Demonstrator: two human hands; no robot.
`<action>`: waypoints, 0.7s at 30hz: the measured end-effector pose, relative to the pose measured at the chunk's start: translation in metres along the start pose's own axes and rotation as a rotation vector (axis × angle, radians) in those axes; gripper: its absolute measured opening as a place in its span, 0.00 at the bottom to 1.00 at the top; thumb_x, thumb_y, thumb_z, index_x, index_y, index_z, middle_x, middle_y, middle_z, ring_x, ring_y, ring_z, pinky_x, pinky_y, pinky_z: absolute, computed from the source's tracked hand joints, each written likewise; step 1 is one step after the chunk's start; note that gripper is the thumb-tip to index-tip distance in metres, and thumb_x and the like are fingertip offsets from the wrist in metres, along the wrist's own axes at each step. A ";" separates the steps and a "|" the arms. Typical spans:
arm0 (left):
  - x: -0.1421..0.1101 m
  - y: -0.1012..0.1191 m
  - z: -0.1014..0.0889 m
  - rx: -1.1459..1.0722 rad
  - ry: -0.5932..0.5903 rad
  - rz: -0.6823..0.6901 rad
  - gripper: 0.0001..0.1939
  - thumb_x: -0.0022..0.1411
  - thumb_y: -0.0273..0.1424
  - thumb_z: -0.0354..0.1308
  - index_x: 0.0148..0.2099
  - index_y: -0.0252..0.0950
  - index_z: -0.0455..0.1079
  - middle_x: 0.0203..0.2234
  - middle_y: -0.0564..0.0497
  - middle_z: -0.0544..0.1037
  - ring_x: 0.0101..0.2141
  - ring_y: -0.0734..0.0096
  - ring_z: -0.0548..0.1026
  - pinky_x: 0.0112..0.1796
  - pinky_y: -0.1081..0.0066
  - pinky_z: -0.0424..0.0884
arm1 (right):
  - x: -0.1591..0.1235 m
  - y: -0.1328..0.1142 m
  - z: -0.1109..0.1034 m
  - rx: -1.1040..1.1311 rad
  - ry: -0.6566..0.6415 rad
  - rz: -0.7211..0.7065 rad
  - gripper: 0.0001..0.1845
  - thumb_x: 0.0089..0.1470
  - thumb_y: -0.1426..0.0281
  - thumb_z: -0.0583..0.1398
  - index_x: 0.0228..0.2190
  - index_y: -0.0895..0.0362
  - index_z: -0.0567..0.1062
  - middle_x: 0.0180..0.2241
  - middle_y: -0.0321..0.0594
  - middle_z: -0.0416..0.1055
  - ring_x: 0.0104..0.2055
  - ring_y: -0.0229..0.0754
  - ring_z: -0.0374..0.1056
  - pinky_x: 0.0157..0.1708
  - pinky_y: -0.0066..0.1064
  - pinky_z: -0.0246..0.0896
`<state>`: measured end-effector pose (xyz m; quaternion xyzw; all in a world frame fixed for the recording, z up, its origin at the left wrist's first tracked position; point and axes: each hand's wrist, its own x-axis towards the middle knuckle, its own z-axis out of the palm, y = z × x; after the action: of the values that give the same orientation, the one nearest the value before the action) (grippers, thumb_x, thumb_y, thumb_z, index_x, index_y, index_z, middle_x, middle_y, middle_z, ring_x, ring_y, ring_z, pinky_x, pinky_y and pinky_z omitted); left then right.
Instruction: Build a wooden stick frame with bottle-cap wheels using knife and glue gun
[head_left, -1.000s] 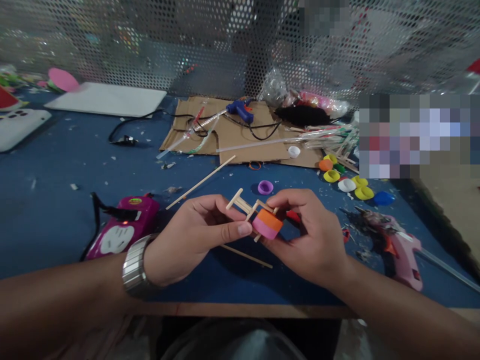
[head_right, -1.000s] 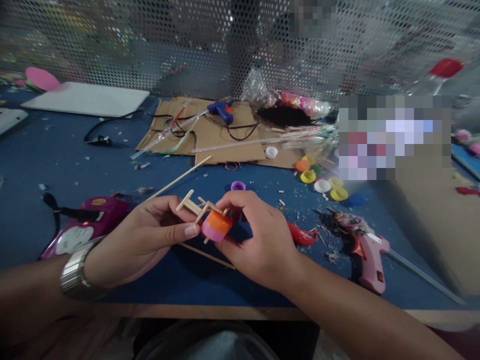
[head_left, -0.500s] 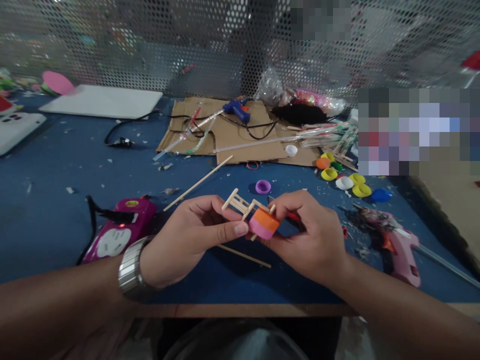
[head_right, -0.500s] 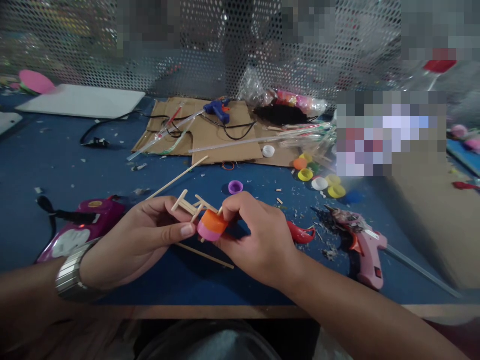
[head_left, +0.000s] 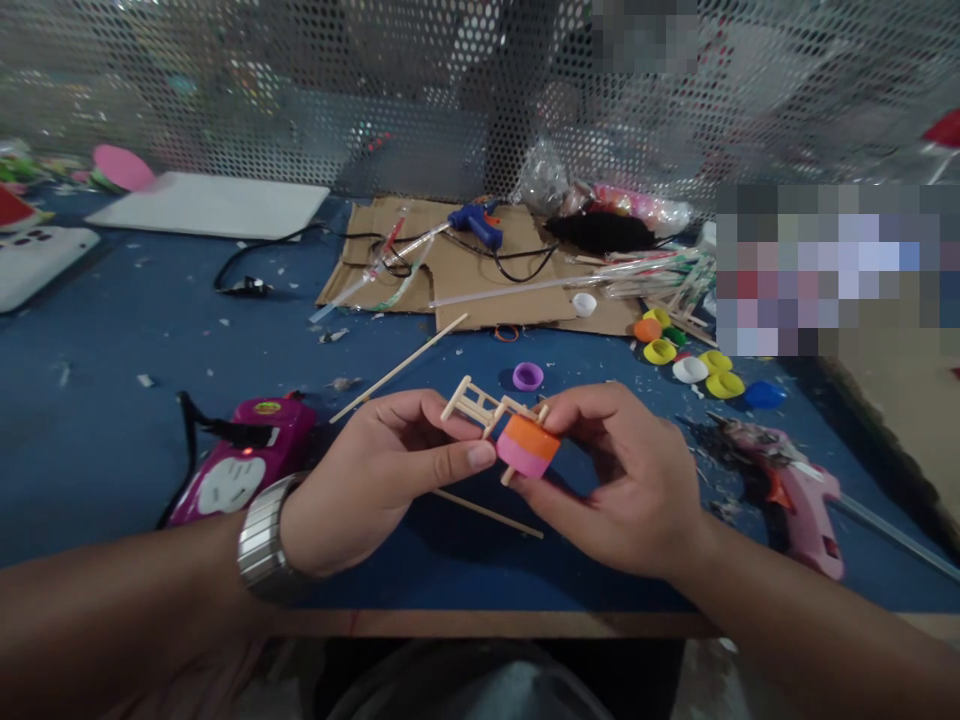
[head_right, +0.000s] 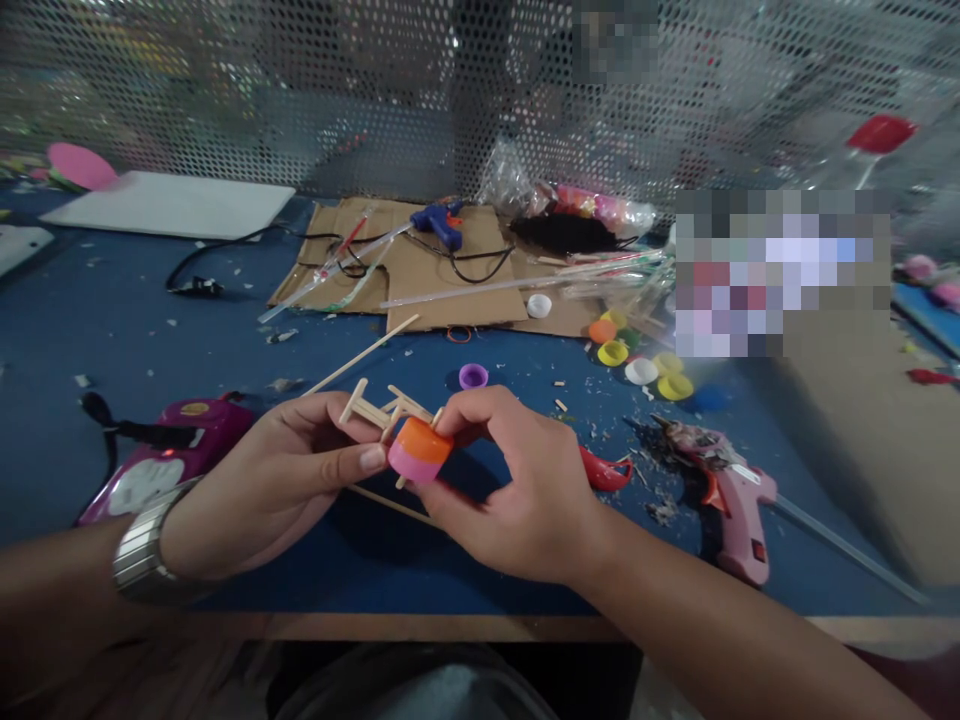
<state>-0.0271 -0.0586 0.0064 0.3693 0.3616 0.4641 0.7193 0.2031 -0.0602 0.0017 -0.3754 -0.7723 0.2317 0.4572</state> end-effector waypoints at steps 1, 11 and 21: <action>0.000 0.001 0.000 0.005 0.014 -0.003 0.12 0.55 0.28 0.86 0.33 0.37 0.84 0.32 0.53 0.90 0.34 0.77 0.87 0.39 0.80 0.82 | 0.000 0.000 -0.001 0.012 -0.011 -0.006 0.21 0.58 0.71 0.73 0.48 0.49 0.72 0.42 0.33 0.83 0.40 0.38 0.84 0.43 0.26 0.80; 0.000 0.001 0.000 -0.018 0.023 0.024 0.13 0.55 0.27 0.85 0.32 0.36 0.83 0.31 0.56 0.88 0.33 0.81 0.84 0.40 0.82 0.80 | -0.001 0.004 -0.007 -0.022 -0.015 -0.027 0.20 0.61 0.71 0.73 0.51 0.49 0.75 0.45 0.34 0.85 0.44 0.39 0.84 0.47 0.28 0.80; 0.001 -0.001 0.000 -0.040 0.019 0.023 0.13 0.56 0.25 0.84 0.32 0.36 0.82 0.34 0.55 0.90 0.36 0.78 0.85 0.43 0.80 0.81 | 0.003 0.002 -0.008 -0.121 0.014 -0.028 0.17 0.61 0.69 0.73 0.49 0.49 0.77 0.40 0.34 0.86 0.37 0.43 0.85 0.41 0.34 0.82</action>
<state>-0.0260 -0.0580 0.0054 0.3547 0.3548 0.4829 0.7177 0.2099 -0.0563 0.0059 -0.3932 -0.7869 0.1756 0.4420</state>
